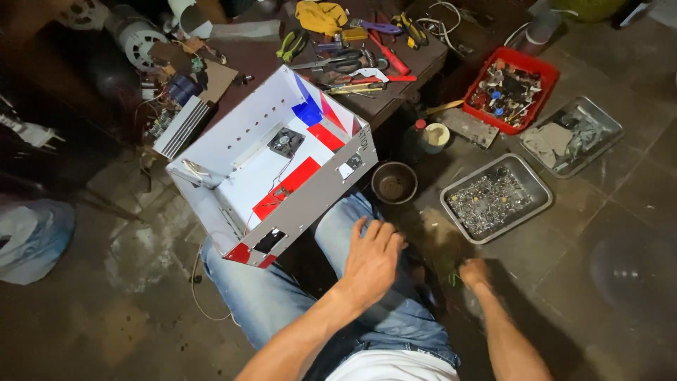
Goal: Cutting a wire with scissors and modifying a metal electronics enclosure
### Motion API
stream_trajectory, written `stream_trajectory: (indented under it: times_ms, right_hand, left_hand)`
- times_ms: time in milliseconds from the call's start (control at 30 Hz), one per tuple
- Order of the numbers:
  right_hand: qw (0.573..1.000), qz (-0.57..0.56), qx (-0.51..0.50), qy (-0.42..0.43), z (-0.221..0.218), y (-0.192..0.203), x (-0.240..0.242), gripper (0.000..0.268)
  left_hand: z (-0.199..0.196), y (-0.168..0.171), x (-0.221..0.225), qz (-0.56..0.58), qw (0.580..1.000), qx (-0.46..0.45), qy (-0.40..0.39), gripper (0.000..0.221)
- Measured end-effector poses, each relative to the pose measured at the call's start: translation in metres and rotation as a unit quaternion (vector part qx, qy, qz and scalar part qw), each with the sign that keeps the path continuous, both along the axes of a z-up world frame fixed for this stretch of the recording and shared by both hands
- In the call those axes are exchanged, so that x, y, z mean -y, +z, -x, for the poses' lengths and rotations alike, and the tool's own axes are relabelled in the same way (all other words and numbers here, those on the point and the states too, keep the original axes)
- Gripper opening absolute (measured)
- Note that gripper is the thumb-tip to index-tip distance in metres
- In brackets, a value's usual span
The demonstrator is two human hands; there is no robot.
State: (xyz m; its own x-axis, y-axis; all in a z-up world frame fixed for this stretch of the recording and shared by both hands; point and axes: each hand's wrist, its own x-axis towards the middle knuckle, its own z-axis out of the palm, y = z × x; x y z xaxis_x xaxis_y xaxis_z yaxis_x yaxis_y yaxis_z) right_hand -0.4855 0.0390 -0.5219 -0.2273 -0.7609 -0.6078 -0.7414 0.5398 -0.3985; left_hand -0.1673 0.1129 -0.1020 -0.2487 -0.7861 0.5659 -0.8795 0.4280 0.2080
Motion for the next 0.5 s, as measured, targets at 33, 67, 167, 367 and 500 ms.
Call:
stream_trajectory:
  times_ms: [33,67,167,367,500]
  right_hand:
    - [1.0,-0.001,-0.001,0.0,0.003,0.001,-0.008,0.033]
    - [1.0,-0.009,-0.014,0.014,0.007,0.001,-0.015,0.03]
    - [0.999,0.005,-0.023,0.041,0.022,-0.021,-0.032,0.024]
    - [0.997,-0.026,-0.067,-0.011,0.025,-0.05,-0.044,0.025]
    - [0.974,-0.094,-0.171,-0.111,-0.058,0.141,-0.042,0.03]
  left_hand:
    - [0.004,0.001,0.001,-0.001,1.0,-0.001,0.0,0.014]
    - [0.008,0.001,0.002,-0.011,1.0,-0.009,-0.005,0.016]
    - [0.018,-0.021,0.007,-0.034,0.999,-0.026,-0.004,0.021]
    - [0.019,-0.027,0.01,-0.116,0.988,-0.099,0.007,0.003]
    - [0.012,0.01,0.005,-0.183,0.97,-0.154,-0.031,0.063]
